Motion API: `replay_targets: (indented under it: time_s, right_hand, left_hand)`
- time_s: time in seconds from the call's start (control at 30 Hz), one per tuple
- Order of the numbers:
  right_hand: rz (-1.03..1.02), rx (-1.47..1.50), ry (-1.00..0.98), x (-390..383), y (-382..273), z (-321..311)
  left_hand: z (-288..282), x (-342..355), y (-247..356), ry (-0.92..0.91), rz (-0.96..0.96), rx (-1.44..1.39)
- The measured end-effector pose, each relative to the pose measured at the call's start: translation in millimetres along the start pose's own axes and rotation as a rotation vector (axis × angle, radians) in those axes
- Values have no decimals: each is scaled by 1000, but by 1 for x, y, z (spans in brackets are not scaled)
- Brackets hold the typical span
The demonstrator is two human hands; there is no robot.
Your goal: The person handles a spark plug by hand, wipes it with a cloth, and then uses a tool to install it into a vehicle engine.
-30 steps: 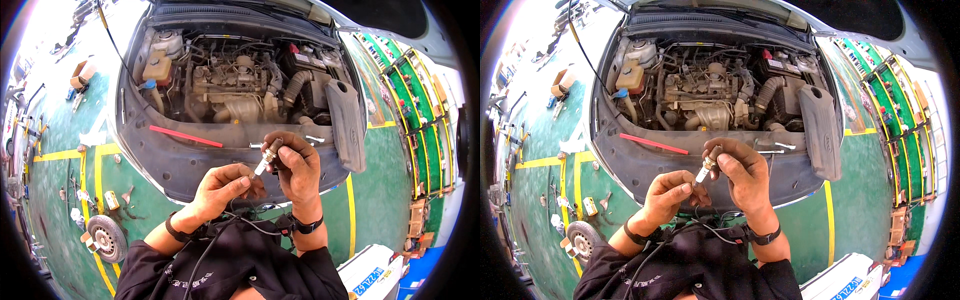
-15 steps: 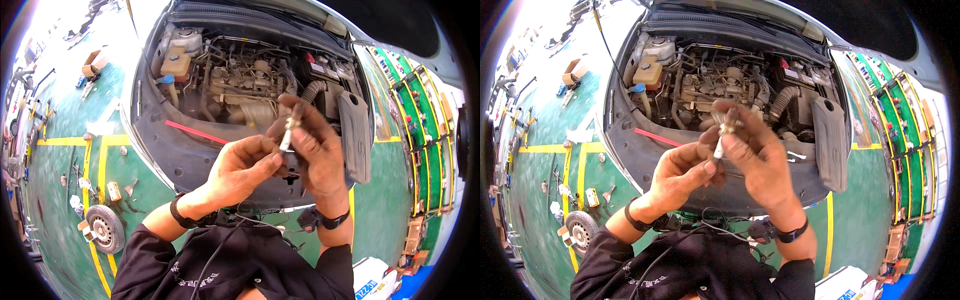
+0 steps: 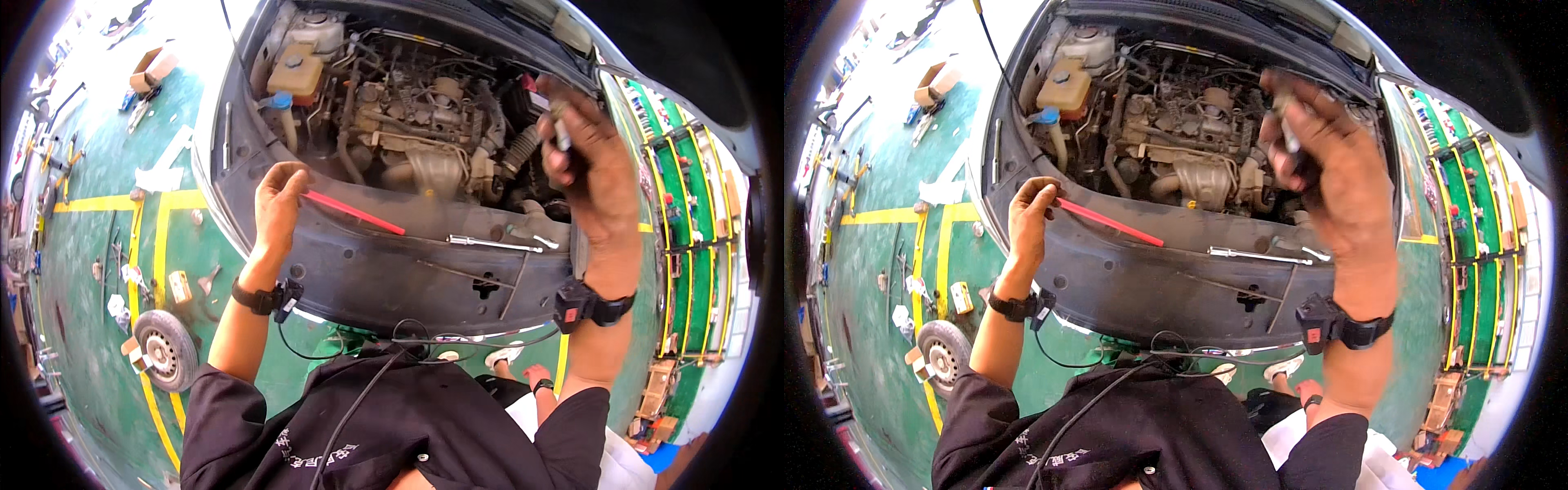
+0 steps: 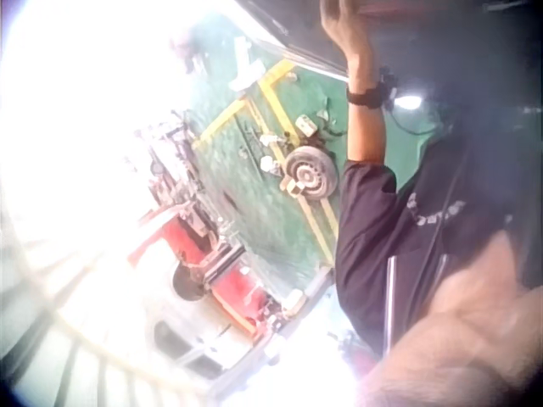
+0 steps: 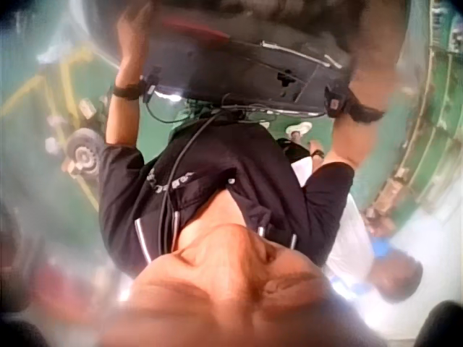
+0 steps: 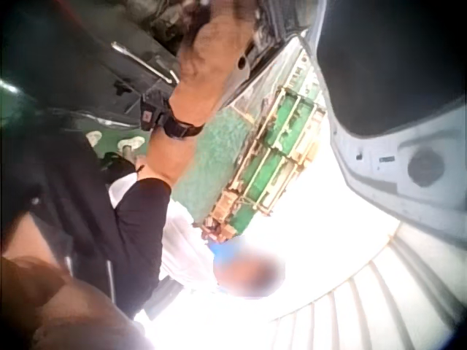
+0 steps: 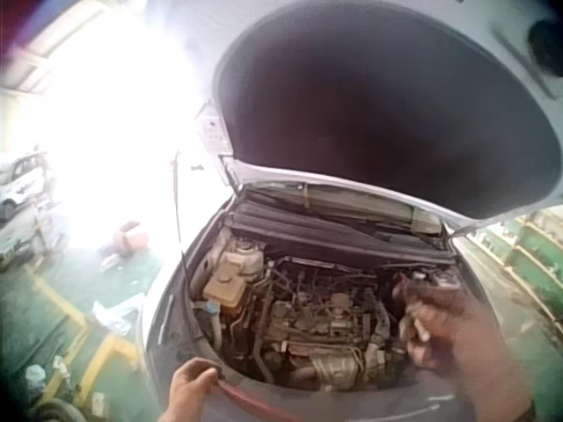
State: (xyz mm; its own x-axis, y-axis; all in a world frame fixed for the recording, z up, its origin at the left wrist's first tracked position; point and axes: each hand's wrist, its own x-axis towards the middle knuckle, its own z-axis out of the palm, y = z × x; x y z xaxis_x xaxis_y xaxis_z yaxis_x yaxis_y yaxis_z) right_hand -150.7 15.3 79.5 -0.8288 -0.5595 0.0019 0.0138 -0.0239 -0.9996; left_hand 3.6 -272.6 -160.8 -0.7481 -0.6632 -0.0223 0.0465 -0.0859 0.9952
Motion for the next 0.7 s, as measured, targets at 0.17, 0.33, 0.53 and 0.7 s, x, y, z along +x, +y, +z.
replay_targets:
  time_s: [0.17,0.33,0.53,0.7]
  right_hand:
    - [158,-77,159,39,61,-41]
    - [-183,-133,278,133,-13,-76]
    - [-215,-643,309,208,20,-85]
    - [150,-754,193,251,169,-127]
  left_hand:
    - [-38,38,-70,97,247,680]
    - [-68,100,-99,236,320,849]
    - [-69,123,-141,432,453,970]
    - [-61,119,-142,430,411,933]
